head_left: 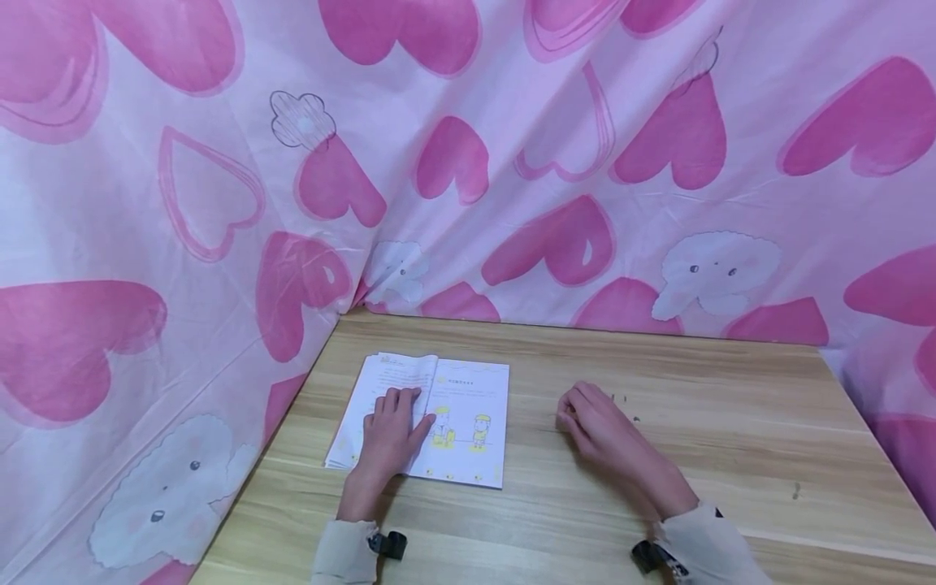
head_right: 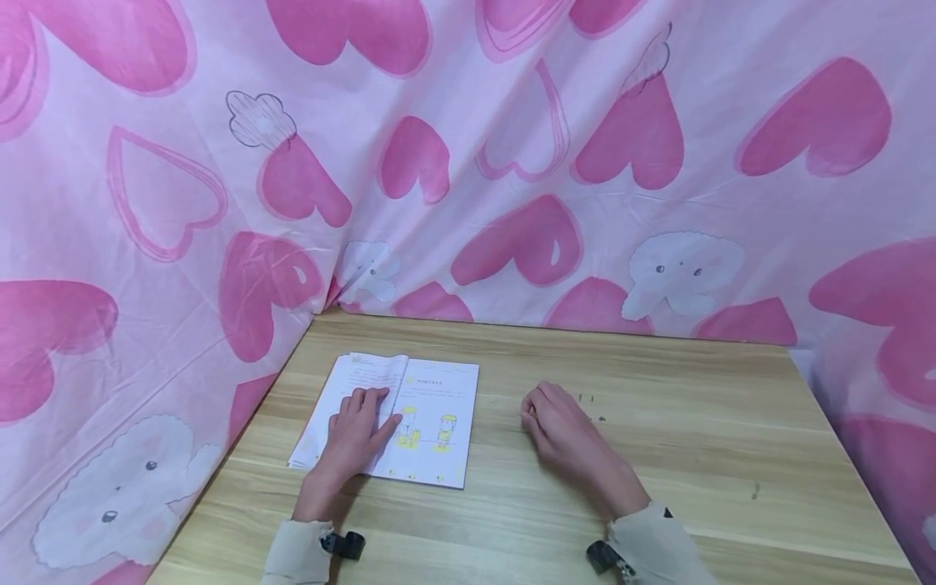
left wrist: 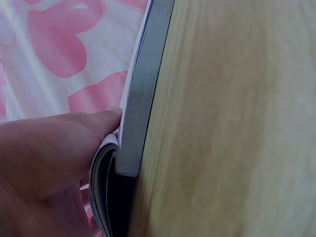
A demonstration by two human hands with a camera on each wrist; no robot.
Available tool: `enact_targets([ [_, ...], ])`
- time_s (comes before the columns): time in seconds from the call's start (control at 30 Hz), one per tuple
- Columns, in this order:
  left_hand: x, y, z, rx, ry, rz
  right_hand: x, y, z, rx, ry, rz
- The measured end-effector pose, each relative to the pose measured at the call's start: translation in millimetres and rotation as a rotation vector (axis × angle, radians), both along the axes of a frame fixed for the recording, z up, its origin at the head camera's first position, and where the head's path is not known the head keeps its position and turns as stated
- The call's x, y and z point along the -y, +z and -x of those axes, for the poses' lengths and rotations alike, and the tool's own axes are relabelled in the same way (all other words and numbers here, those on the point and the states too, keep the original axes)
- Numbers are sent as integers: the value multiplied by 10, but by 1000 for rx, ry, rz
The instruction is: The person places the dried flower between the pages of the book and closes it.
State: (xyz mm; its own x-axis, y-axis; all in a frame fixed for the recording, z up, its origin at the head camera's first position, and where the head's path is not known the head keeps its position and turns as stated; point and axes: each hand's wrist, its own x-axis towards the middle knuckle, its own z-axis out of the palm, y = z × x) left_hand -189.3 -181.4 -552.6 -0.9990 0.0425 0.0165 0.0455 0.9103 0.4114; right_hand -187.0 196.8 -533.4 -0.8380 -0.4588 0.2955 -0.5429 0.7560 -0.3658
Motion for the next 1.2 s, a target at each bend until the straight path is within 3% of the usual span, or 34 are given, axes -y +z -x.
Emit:
enact_targets([
  [0.37, 22, -4, -14, -5, 3, -8, 352, 8, 145, 202, 35, 153],
  [0.73, 40, 24, -16, -14, 8, -7, 742, -95, 300, 246, 63, 262],
  [1.2, 5, -5, -12, -38, -2, -21, 1213, -276, 425, 318, -116, 294],
])
